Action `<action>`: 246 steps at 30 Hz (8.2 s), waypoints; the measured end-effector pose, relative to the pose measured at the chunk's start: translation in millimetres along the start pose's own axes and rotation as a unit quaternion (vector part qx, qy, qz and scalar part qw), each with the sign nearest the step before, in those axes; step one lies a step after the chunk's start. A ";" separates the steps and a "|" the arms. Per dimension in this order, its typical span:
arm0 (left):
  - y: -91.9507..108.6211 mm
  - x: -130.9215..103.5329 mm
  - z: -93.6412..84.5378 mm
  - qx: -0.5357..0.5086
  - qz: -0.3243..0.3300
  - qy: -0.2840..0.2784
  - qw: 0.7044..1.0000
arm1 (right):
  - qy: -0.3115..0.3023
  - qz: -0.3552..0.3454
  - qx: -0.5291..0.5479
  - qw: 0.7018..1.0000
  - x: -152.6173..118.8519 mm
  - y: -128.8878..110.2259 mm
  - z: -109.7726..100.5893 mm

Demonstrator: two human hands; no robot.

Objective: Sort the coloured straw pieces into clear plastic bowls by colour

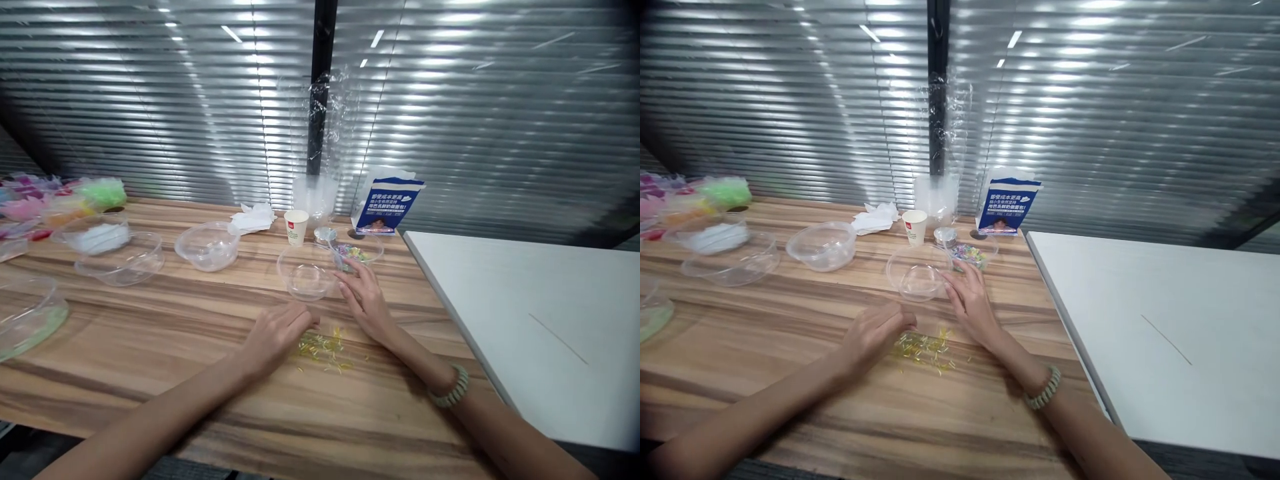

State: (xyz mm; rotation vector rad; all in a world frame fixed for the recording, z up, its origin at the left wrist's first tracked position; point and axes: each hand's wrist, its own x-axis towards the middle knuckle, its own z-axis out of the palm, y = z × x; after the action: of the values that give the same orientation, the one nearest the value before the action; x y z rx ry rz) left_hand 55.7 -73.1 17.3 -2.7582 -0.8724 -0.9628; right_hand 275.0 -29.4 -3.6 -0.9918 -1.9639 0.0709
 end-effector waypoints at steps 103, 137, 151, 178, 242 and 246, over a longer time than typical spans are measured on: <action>-36.9 50.5 -23.1 0.075 -0.101 -0.049 0.991 | -0.058 -0.039 -0.040 0.997 40.0 -50.9 -15.4; -0.8 20.9 -34.8 0.016 -0.020 -0.068 0.997 | -0.329 -0.068 -0.019 0.942 -16.9 -73.6 -18.4; 6.5 2.1 -26.2 -0.037 -0.031 -0.085 0.995 | -0.246 0.065 0.041 0.966 -25.2 -66.0 -38.7; 30.9 5.7 -6.3 0.016 -0.108 -0.223 0.969 | -0.157 0.227 0.236 0.932 -35.3 -58.1 -34.1; 2.5 38.9 34.4 -0.143 -0.116 -0.186 0.965 | -0.256 0.107 0.084 0.957 -25.7 -22.4 -44.9; 1.9 38.8 40.6 -0.179 -0.139 -0.174 0.958 | -0.251 0.105 0.086 0.958 -26.9 -21.9 -43.5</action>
State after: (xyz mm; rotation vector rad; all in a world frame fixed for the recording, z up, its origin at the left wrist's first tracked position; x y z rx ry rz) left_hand 103.6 -45.0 8.3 -3.2456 -1.2798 -0.7379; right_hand 301.1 -75.9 12.2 -1.1411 -2.2443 0.6599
